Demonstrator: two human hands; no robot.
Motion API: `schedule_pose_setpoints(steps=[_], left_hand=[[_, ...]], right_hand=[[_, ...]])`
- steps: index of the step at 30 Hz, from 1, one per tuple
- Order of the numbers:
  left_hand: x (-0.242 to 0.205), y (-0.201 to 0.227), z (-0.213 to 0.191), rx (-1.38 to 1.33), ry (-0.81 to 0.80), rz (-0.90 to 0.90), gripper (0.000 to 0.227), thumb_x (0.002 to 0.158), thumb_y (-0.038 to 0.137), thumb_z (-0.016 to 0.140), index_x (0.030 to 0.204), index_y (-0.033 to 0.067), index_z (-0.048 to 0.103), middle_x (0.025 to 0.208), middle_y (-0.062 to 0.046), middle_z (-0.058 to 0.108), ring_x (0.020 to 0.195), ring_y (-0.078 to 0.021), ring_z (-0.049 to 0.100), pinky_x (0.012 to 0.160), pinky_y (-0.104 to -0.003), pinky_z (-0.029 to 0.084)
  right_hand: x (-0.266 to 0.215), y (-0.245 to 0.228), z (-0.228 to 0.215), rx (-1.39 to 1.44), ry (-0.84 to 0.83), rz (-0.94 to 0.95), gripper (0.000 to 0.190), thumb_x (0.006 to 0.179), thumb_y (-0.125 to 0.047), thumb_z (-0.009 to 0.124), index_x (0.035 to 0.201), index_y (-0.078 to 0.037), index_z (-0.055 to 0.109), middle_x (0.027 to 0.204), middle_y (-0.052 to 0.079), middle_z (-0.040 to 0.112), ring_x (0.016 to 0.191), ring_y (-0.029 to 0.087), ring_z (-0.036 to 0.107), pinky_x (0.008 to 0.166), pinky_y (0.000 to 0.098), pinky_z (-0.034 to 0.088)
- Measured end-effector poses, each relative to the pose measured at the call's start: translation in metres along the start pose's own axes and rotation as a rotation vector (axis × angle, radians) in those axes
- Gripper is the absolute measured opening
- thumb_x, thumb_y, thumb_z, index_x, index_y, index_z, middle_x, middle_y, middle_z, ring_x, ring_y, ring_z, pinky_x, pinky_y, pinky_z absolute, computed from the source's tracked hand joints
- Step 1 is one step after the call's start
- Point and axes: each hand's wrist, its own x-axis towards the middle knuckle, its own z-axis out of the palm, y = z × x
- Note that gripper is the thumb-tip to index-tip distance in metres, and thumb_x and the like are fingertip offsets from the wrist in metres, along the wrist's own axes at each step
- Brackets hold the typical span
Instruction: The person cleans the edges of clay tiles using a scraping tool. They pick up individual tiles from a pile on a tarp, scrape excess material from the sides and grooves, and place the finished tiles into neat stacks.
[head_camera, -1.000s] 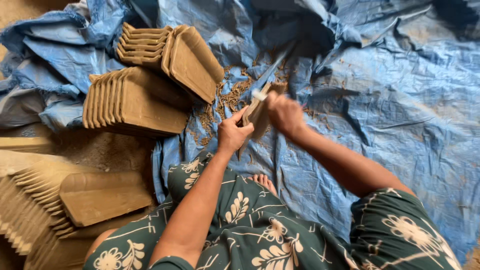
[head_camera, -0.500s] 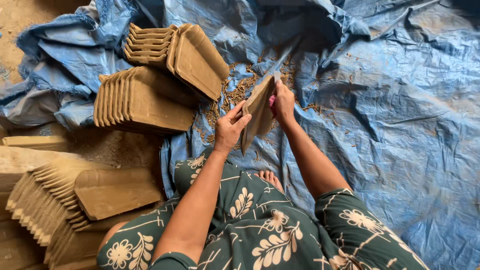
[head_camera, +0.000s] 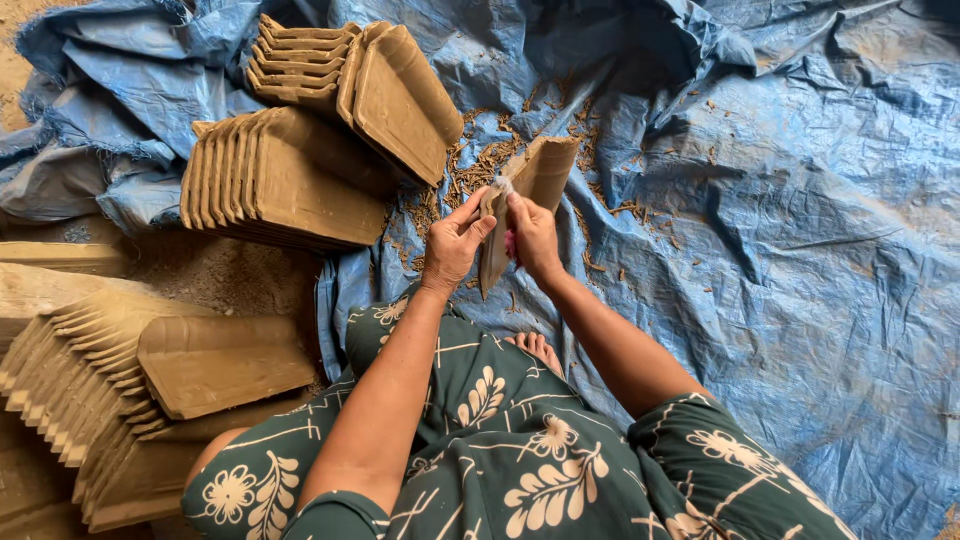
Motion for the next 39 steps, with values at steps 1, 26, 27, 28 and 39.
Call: schedule_pose_setpoints(steps=[1,26,27,28,39], left_hand=[[0.001,0.000,-0.001,-0.006,-0.003,0.008,0.044,0.085,0.026,0.072,0.126,0.0178,0.062,0.108,-0.018,0.067,0.108,-0.0210,0.060,0.091,-0.037,0.051],[0.010,-0.007,0.004,-0.008,0.009,-0.073,0.046,0.078,0.021,0.078,0.121,0.0134,0.064,0.102,-0.017,0.068,0.103,-0.0225,0.062,0.089,-0.033,0.053],[0.010,-0.005,0.004,-0.006,0.006,-0.065,0.046,0.078,0.021,0.078,0.121,0.0134,0.064,0.102,-0.017,0.068,0.103,-0.0225,0.062,0.089,-0.033,0.053],[0.007,-0.004,0.003,-0.010,0.014,-0.080,0.046,0.077,0.020,0.078,0.121,0.0128,0.064,0.103,-0.018,0.068,0.104,-0.0235,0.061,0.088,-0.034,0.053],[0.014,-0.018,-0.004,0.006,0.072,-0.114,0.046,0.073,0.013,0.078,0.117,0.0143,0.066,0.110,-0.020,0.065,0.105,-0.0270,0.062,0.083,-0.034,0.056]], right_hand=[[0.000,0.001,0.000,-0.069,-0.049,-0.033,0.048,0.097,-0.040,0.052,0.059,-0.011,0.052,0.037,0.009,0.048,0.027,0.014,0.048,0.027,0.0213,0.036],[0.031,-0.014,-0.037,-1.826,0.240,-1.162,0.006,0.086,-0.018,0.046,0.086,-0.014,0.051,0.072,-0.001,0.041,0.061,0.016,0.054,0.037,0.0230,0.047],[0.056,-0.010,-0.057,-1.824,0.250,-1.163,0.006,0.086,-0.018,0.046,0.086,-0.014,0.051,0.072,-0.001,0.041,0.061,0.016,0.054,0.037,0.0230,0.047],[0.079,-0.006,-0.078,-1.893,0.245,-0.994,0.008,0.090,-0.019,0.042,0.087,-0.015,0.048,0.073,-0.002,0.043,0.059,0.017,0.056,0.042,0.0260,0.049],[0.091,0.011,-0.123,-1.647,0.120,-0.295,0.010,0.092,-0.012,0.036,0.097,-0.013,0.045,0.079,0.010,0.065,0.075,0.033,0.070,0.064,0.0460,0.056]])
